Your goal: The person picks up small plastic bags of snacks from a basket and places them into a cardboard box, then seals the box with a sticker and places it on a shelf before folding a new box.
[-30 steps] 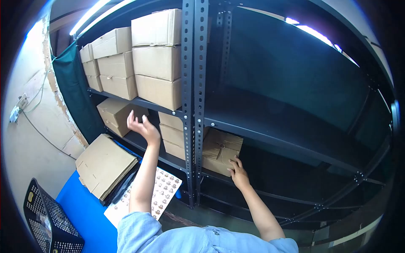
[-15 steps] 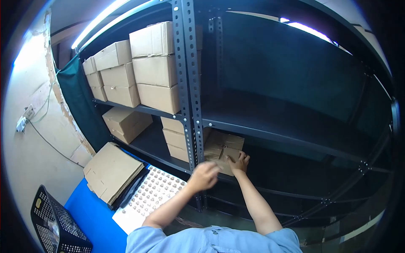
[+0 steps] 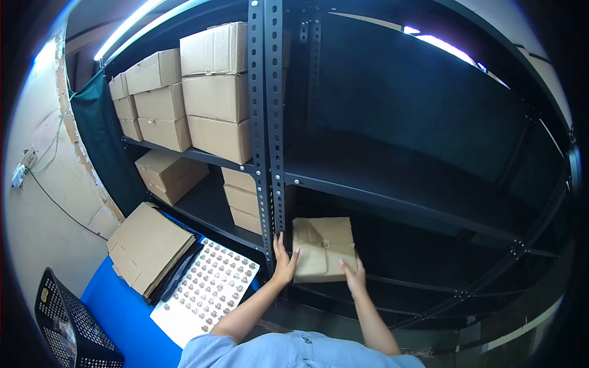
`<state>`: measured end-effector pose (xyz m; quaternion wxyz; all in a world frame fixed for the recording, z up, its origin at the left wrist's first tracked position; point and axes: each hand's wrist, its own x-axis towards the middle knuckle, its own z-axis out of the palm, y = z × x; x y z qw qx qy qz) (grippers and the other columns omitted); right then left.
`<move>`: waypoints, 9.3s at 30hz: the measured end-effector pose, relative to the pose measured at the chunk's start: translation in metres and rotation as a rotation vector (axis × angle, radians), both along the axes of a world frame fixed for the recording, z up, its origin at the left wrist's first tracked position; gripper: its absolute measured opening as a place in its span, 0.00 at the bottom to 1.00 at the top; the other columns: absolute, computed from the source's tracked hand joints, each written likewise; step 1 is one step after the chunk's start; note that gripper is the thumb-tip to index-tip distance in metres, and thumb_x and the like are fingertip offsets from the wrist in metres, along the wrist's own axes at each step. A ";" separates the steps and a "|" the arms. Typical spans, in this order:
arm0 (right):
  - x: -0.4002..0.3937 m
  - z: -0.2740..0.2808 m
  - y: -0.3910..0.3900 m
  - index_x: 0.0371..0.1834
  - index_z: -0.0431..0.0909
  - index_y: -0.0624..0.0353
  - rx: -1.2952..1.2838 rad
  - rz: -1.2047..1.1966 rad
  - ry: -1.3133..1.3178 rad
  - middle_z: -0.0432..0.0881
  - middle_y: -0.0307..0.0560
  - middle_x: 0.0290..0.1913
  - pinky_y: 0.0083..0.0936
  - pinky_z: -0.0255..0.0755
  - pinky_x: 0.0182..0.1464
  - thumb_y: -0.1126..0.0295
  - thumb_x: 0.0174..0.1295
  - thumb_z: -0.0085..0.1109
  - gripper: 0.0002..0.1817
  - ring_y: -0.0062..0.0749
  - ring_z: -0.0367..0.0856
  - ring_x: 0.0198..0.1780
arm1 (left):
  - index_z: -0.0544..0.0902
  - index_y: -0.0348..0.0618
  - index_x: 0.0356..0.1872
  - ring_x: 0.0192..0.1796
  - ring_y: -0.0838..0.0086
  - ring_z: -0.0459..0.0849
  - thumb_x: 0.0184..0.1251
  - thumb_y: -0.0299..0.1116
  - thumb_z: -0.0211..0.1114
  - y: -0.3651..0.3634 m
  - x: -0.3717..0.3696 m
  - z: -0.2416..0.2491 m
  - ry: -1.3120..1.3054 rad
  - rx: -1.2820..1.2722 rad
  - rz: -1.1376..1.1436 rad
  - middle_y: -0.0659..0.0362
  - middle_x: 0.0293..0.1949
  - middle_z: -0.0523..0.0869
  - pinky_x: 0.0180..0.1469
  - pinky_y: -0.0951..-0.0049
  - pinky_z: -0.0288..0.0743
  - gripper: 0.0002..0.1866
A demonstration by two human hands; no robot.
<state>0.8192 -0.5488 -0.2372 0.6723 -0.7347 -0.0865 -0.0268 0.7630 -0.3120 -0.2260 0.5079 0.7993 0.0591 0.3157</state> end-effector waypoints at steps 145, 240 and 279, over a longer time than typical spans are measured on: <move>0.068 0.342 0.036 0.57 0.76 0.55 -0.515 -0.147 -0.961 0.79 0.59 0.59 0.40 0.76 0.58 0.63 0.62 0.64 0.21 0.54 0.79 0.58 | 0.39 0.44 0.77 0.72 0.29 0.49 0.69 0.41 0.58 -0.016 0.077 0.287 -0.222 0.384 0.265 0.23 0.68 0.43 0.73 0.42 0.46 0.45; 0.091 0.095 0.219 0.63 0.73 0.61 -0.004 0.432 -0.135 0.73 0.51 0.66 0.31 0.58 0.70 0.62 0.76 0.40 0.21 0.39 0.68 0.69 | 0.56 0.39 0.75 0.77 0.62 0.54 0.78 0.53 0.37 0.236 0.059 0.117 -0.181 -0.289 0.048 0.48 0.74 0.60 0.77 0.65 0.42 0.34; 0.086 0.033 0.213 0.66 0.72 0.52 0.100 0.307 0.351 0.76 0.43 0.63 0.32 0.66 0.62 0.57 0.76 0.39 0.22 0.32 0.71 0.65 | 0.57 0.39 0.75 0.78 0.62 0.51 0.73 0.68 0.26 0.245 0.053 0.033 0.110 -0.748 -0.082 0.52 0.74 0.61 0.78 0.62 0.36 0.45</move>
